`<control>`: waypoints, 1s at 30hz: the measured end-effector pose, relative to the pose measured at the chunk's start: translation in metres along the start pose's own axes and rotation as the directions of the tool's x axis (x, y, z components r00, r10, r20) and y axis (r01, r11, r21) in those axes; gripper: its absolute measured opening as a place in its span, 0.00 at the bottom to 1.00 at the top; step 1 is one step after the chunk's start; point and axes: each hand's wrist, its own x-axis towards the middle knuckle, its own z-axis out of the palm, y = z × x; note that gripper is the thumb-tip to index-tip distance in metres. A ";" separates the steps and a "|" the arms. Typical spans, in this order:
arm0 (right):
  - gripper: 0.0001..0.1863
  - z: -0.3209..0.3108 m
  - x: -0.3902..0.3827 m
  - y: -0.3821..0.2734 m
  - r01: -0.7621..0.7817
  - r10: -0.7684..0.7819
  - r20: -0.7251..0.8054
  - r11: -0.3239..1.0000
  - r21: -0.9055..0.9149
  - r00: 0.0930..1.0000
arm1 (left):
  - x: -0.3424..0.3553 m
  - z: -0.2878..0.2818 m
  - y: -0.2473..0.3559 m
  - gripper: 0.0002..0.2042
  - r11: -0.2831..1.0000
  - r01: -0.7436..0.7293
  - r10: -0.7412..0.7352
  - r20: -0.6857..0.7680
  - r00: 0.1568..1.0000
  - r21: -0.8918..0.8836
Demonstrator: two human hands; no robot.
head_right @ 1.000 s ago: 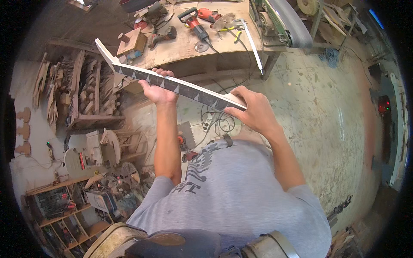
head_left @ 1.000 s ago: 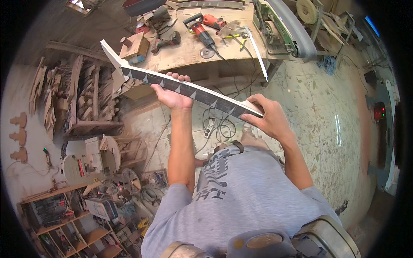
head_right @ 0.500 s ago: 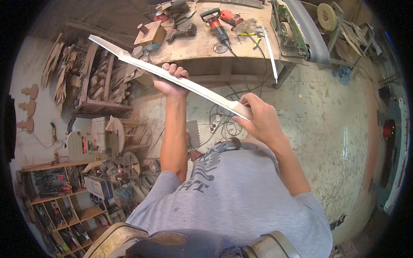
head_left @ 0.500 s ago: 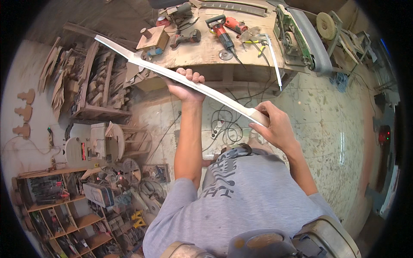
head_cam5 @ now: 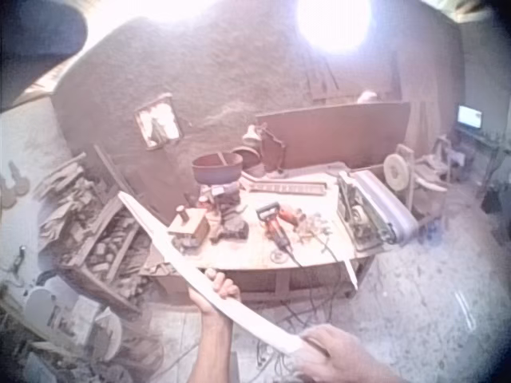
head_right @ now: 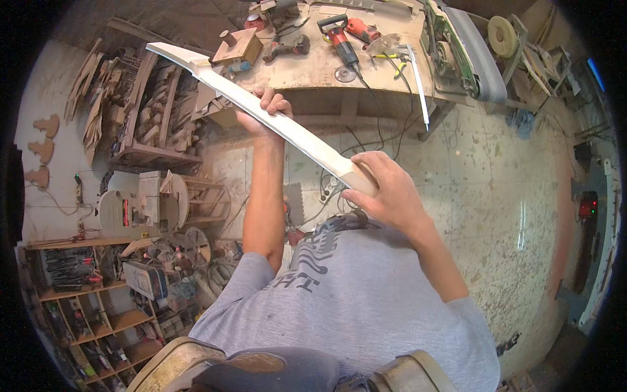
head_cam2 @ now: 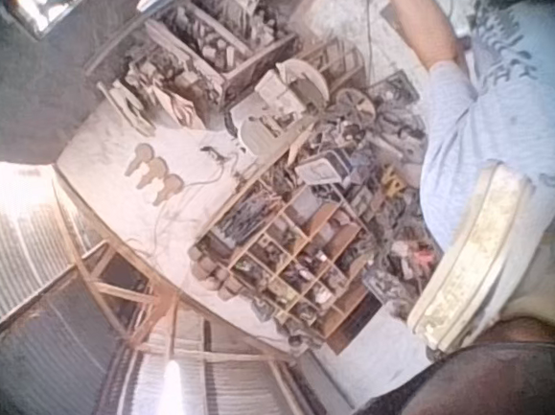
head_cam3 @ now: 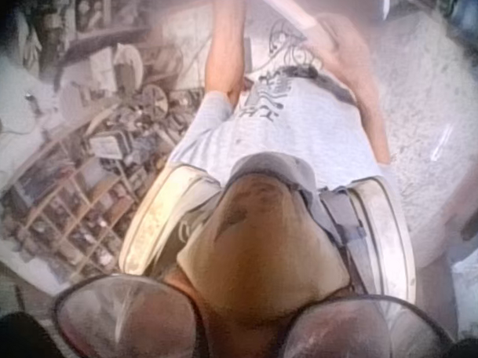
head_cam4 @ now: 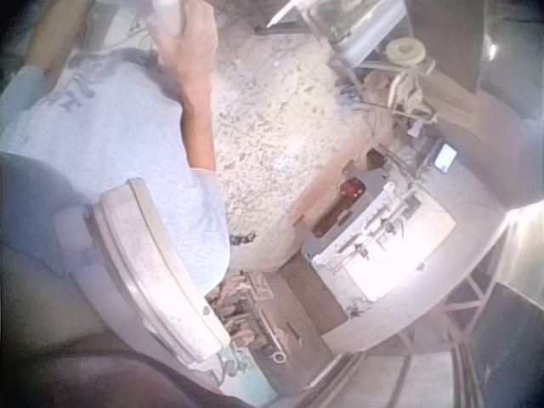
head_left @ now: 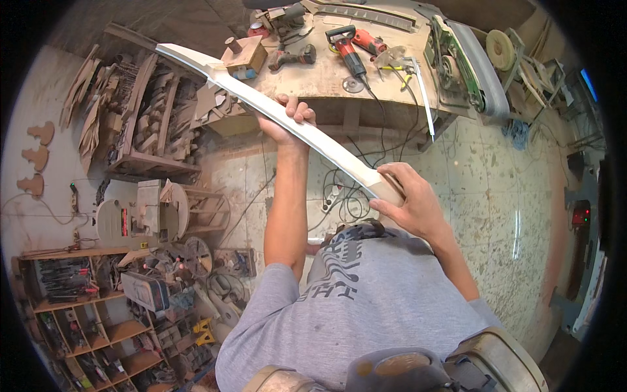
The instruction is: The person uses a handheld power sander to sand the back of a wooden guitar neck on a workbench, then rotates the neck to show different sides.
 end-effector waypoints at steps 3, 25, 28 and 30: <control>0.31 0.007 -0.002 -0.004 -0.032 0.032 -0.015 0.999 0.002 0.999 | -0.003 0.008 -0.002 0.33 0.999 -0.023 0.024 -0.040 0.999 0.030; 0.27 0.046 -0.001 -0.017 -0.355 0.263 0.267 0.843 0.404 0.927 | -0.017 0.016 0.028 0.32 0.932 -0.092 0.199 -0.283 0.938 0.350; 0.26 0.051 -0.001 -0.013 -0.341 0.247 0.268 0.853 0.396 0.931 | -0.017 0.012 0.033 0.30 0.916 -0.105 0.213 -0.247 0.945 0.387; 0.26 0.057 -0.001 -0.011 -0.317 0.219 0.260 0.842 0.436 0.941 | -0.018 0.008 0.037 0.29 0.907 -0.105 0.221 -0.249 0.943 0.409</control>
